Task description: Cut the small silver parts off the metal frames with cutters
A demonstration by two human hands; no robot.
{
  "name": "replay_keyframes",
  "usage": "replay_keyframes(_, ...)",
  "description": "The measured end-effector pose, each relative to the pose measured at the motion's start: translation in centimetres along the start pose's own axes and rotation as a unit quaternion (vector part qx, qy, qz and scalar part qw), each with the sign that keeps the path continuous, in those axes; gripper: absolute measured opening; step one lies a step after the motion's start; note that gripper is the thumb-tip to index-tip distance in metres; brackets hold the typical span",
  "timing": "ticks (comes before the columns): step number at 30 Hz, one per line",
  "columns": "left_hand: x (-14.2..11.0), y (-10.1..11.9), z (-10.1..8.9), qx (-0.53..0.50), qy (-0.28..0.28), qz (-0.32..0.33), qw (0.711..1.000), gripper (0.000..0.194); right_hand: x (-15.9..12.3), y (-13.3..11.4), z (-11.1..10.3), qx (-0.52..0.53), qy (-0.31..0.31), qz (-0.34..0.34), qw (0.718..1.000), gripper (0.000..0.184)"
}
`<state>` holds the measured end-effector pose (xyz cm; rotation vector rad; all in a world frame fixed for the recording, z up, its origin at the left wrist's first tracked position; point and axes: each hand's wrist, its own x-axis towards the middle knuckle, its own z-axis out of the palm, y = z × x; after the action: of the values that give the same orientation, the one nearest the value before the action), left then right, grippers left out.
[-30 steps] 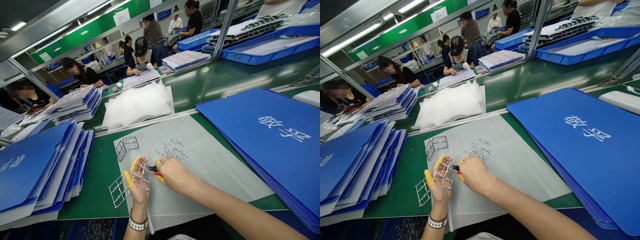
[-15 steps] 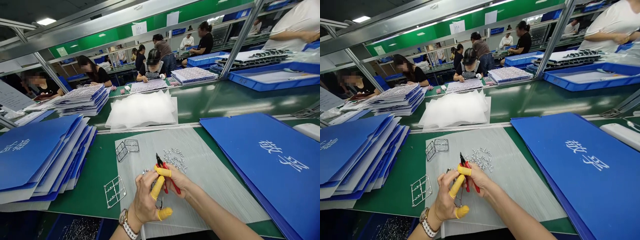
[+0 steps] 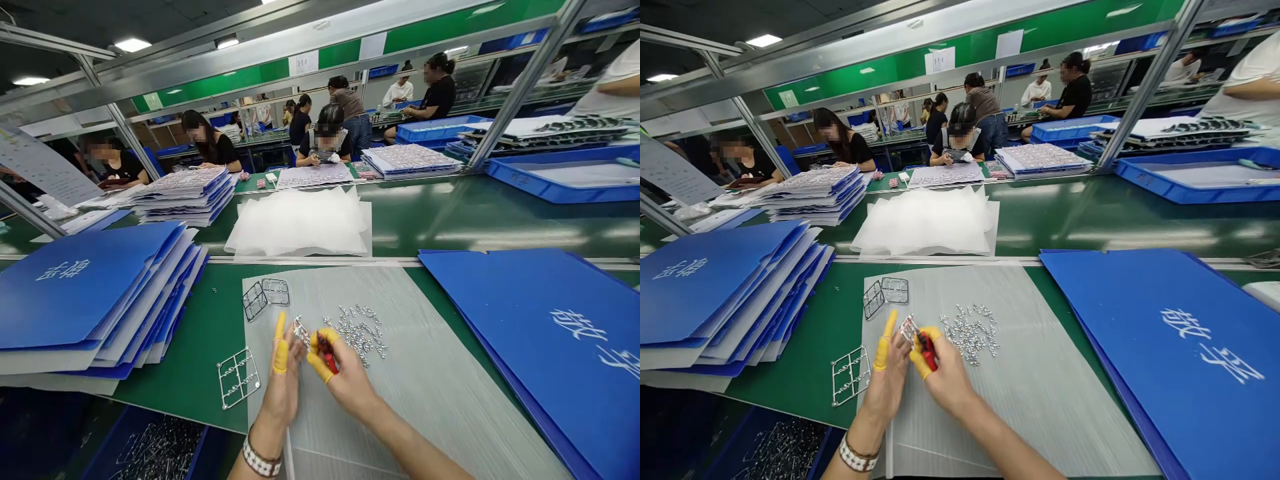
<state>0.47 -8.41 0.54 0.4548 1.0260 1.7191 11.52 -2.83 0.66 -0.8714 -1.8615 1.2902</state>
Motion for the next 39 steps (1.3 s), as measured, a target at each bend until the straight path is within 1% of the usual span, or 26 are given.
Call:
replay_keyframes(1,0.5,-0.2,0.3,-0.046,-0.001,-0.035,0.998,0.063,-0.3,0.0,0.6,-0.058,-0.010,-0.035,0.998,0.008)
replay_keyframes(2,0.9,-0.3,0.5,-0.085,0.001,-0.059,0.995,0.062,-0.6,-0.1,1.2,-0.111,-0.017,-0.075,0.991,0.010)
replay_keyframes(3,1.2,-0.4,0.6,-0.119,0.005,-0.077,0.990,0.059,-0.9,-0.1,1.7,-0.153,-0.024,-0.116,0.981,0.016)
replay_keyframes(5,1.6,-0.5,0.7,-0.168,0.016,-0.104,0.980,0.055,-1.4,-0.1,2.1,-0.201,-0.041,-0.180,0.962,0.028)
replay_keyframes(7,1.8,-0.4,0.6,-0.188,0.031,-0.117,0.975,0.057,-1.6,-0.3,1.9,-0.226,-0.049,-0.207,0.951,0.033)
replay_keyframes(9,1.8,-0.2,0.3,-0.188,0.045,-0.103,0.976,0.063,-1.4,-0.8,1.1,-0.257,-0.045,-0.194,0.946,0.030)
replay_keyframes(11,1.8,-0.1,0.1,-0.173,0.047,-0.077,0.981,0.069,-1.0,-1.4,0.2,-0.314,-0.038,-0.156,0.936,0.028)
replay_keyframes(12,1.7,-0.1,0.1,-0.162,0.046,-0.064,0.984,0.072,-0.6,-1.8,-0.3,-0.352,-0.042,-0.133,0.926,0.028)
replay_keyframes(14,1.7,-0.3,0.0,-0.138,0.042,-0.049,0.988,0.075,0.1,-2.4,-0.9,-0.428,-0.070,-0.097,0.896,0.022)
replay_keyframes(16,1.6,-0.5,0.0,-0.119,0.041,-0.043,0.991,0.075,0.8,-3.1,-1.2,-0.479,-0.109,-0.078,0.868,0.016)
replay_keyframes(19,1.5,-0.9,-0.1,-0.103,0.045,-0.037,0.993,0.074,1.2,-3.8,-1.0,-0.506,-0.146,-0.064,0.848,0.016)
replay_keyframes(22,1.5,-1.2,-0.4,-0.093,0.053,-0.028,0.994,0.072,1.3,-4.1,-0.7,-0.511,-0.157,-0.053,0.844,0.017)
replay_keyframes(25,1.6,-1.4,-0.6,-0.086,0.056,-0.021,0.994,0.070,1.3,-4.2,-0.7,-0.505,-0.162,-0.053,0.846,0.020)
replay_keyframes(35,1.5,-1.9,-0.8,-0.073,0.047,-0.006,0.996,0.066,1.2,-4.4,-1.0,-0.493,-0.184,-0.041,0.849,0.026)
replay_keyframes(39,1.6,-2.0,-0.9,-0.063,0.050,0.002,0.997,0.063,1.2,-4.6,-1.0,-0.504,-0.184,-0.043,0.843,0.025)
